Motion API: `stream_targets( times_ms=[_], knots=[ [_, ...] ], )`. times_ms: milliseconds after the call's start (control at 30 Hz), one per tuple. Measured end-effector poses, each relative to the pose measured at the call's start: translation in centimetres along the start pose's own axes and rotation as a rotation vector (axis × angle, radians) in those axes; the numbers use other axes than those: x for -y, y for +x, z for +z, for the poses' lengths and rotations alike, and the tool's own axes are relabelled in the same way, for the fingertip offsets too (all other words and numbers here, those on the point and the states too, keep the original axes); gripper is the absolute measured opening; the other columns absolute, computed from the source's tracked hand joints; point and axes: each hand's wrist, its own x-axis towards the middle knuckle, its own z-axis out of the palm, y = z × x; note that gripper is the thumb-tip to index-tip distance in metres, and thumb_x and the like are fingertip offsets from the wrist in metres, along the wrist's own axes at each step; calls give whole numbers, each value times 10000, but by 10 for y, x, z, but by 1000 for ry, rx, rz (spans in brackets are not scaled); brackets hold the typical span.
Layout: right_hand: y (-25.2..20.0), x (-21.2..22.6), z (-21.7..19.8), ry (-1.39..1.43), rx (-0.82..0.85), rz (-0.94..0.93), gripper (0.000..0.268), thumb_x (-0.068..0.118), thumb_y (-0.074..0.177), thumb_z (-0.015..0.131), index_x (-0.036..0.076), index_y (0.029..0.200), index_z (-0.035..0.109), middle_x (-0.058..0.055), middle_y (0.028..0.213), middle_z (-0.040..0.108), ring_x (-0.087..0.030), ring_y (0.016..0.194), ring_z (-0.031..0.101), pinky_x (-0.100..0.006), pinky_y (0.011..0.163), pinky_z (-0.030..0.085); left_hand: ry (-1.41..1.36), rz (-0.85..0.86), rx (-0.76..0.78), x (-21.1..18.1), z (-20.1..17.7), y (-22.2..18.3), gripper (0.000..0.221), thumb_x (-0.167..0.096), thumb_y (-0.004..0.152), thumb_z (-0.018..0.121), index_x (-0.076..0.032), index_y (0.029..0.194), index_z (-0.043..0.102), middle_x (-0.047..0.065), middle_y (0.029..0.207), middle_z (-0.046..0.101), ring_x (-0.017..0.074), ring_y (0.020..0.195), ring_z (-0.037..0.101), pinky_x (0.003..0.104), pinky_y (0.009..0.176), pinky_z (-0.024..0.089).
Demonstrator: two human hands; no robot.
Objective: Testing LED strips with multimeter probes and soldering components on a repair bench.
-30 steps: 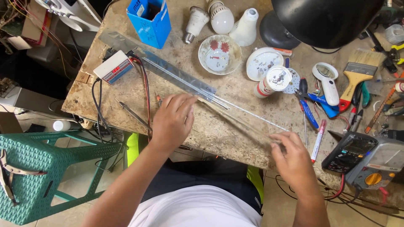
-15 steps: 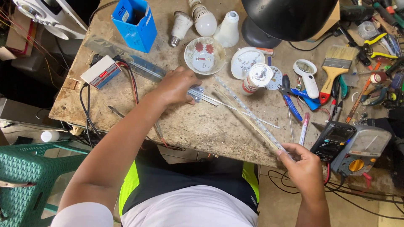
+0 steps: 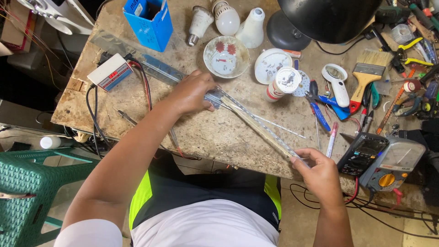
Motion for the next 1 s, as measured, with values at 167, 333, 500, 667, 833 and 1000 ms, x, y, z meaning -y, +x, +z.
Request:
stream_targets(
  times_ms=[167, 333, 500, 667, 833, 1000],
  knots=[
    [-5, 3, -1, 85, -14, 28, 164, 69, 893, 775, 24, 1050, 783, -104, 883, 773, -186, 791, 725, -321, 707, 606, -34, -6, 20, 0, -1, 0, 722, -343, 738, 910, -169, 1390, 653, 42, 1276, 631, 278, 1245, 477, 436, 937, 458],
    [-4, 0, 2, 70, -7, 51, 182, 90, 891, 779, 40, 1066, 783, -101, 891, 772, -190, 757, 724, -314, 690, 592, -1, 44, 35, 4, 1, 3, 698, -340, 764, 898, -142, 1388, 655, 52, 1281, 594, 292, 1242, 456, 447, 973, 452],
    [-6, 4, 1, 49, -22, 46, 174, 110, 882, 788, 40, 1041, 786, -100, 827, 766, -172, 714, 712, -297, 640, 559, 3, -6, 81, 1, -5, 4, 714, -350, 770, 892, -191, 1413, 625, 70, 1314, 563, 292, 1260, 448, 459, 993, 450],
    [-9, 18, -3, 181, 2, 117, 168, 22, 921, 744, -18, 1084, 750, -175, 833, 750, -248, 667, 702, -364, 585, 606, -56, 28, 55, 7, 0, 7, 639, -317, 747, 907, -204, 1337, 687, 46, 1227, 603, 273, 1206, 473, 408, 947, 434],
    [-6, 15, -5, 188, 28, 124, 220, 12, 910, 749, -19, 1127, 748, -177, 914, 765, -266, 697, 719, -374, 609, 617, -121, 27, 32, 11, 6, 3, 547, -319, 763, 893, -193, 1268, 724, 42, 1186, 621, 257, 1209, 489, 390, 980, 416],
    [-7, 10, -6, 53, 15, 81, 195, 100, 897, 772, 42, 1083, 776, -100, 990, 787, -215, 727, 750, -317, 640, 571, -165, 28, -7, 12, 8, 1, 590, -309, 749, 910, -178, 1291, 716, 47, 1168, 584, 263, 1208, 485, 393, 997, 412]
  ],
)
